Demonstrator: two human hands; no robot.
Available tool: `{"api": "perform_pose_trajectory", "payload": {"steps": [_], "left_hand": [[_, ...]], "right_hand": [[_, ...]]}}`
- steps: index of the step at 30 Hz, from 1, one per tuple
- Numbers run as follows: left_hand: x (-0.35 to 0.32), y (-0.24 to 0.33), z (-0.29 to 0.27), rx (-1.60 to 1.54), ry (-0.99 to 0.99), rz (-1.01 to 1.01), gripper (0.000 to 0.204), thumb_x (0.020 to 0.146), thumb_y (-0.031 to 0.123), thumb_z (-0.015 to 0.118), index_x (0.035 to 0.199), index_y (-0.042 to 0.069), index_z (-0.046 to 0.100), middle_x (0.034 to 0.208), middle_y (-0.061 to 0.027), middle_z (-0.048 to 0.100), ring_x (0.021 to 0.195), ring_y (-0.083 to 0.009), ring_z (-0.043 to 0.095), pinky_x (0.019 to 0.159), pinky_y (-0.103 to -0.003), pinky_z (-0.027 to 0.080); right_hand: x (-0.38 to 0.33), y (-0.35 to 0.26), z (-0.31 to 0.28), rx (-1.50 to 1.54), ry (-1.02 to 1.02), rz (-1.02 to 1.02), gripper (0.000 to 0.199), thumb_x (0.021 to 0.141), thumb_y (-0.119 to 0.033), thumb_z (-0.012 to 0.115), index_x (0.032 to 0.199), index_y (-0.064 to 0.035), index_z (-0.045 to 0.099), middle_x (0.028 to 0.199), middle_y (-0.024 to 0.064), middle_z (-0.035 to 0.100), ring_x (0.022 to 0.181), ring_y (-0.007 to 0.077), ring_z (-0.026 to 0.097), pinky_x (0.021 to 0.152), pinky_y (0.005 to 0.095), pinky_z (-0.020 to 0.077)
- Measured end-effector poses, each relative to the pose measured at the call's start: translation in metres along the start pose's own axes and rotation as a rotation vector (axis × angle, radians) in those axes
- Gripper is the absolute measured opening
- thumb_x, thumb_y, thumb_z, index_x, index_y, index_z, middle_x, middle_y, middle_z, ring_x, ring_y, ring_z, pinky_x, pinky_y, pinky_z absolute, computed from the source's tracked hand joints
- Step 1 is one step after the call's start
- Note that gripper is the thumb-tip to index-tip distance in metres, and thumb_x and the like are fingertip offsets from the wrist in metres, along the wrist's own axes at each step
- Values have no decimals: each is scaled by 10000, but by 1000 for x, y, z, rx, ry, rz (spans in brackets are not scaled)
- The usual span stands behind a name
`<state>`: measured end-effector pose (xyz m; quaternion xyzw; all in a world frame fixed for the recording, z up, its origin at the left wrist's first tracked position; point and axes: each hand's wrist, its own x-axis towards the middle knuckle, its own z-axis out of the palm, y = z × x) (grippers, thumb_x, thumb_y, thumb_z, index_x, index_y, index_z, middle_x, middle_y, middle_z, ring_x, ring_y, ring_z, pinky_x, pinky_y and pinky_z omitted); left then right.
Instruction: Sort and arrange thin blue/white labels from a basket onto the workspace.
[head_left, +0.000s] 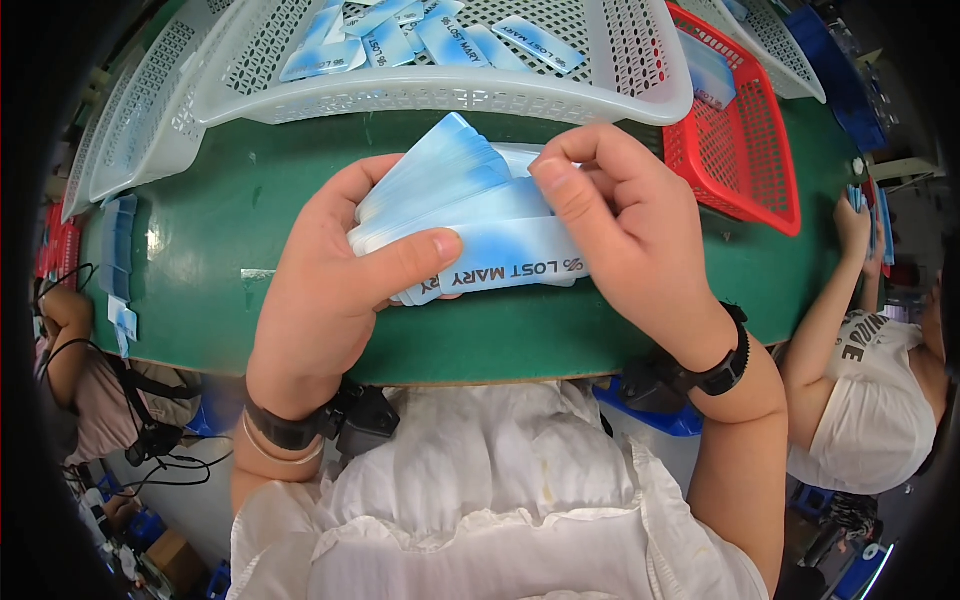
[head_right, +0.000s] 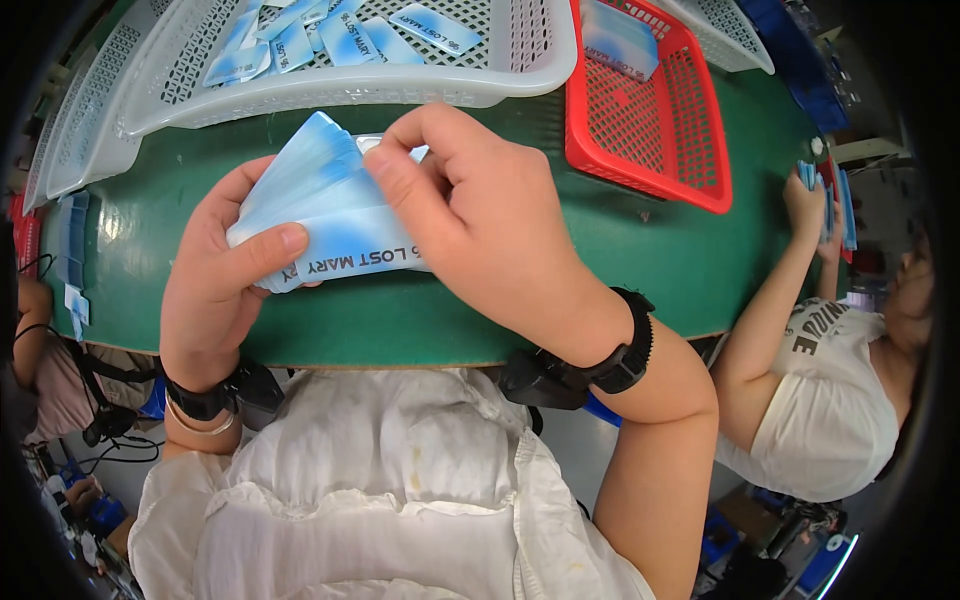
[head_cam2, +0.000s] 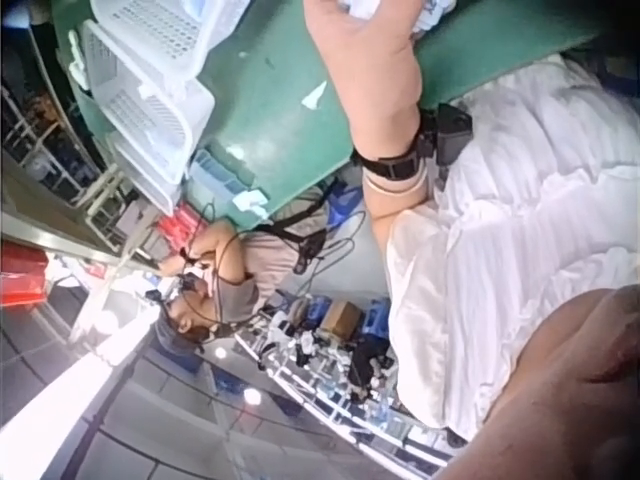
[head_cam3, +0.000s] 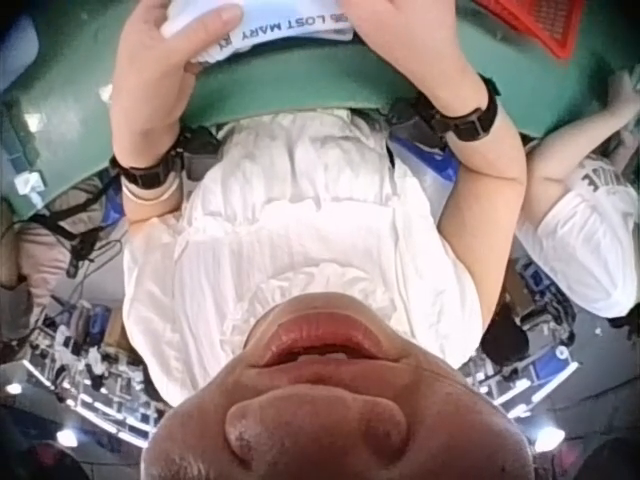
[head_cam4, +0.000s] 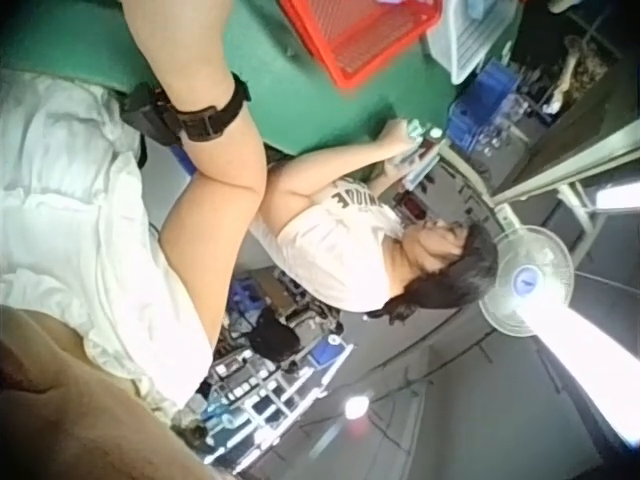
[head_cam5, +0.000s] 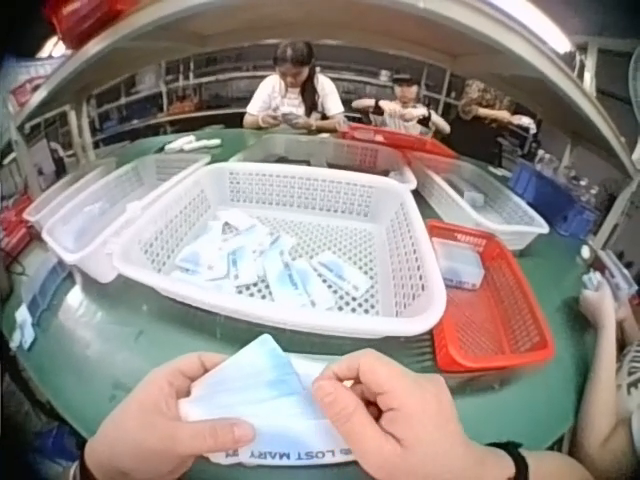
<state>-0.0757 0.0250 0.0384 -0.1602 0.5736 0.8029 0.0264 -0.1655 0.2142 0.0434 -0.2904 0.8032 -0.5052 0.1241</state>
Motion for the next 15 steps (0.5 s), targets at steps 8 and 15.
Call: {"api": "perform_pose_trajectory", "payload": {"steps": [8, 15], "left_hand": [[0, -3, 0, 53, -30, -4, 582, 758, 82, 774, 1243, -40, 476, 1079, -108, 608, 964, -163, 616, 815, -288, 519], [2, -1, -6, 4, 37, -10, 574, 804, 96, 722, 1287, -39, 444, 1110, -144, 610, 963, -208, 649, 798, -301, 562]], "right_hand": [[-2, -2, -3, -160, -39, -79, 207, 965, -227, 572, 1007, -30, 622, 706, -40, 559, 578, 16, 471, 513, 169, 356], [1, 9, -16, 335, -36, 82, 210, 969, -248, 551, 1005, -73, 662, 702, 6, 625, 579, 73, 549, 521, 233, 436]]}}
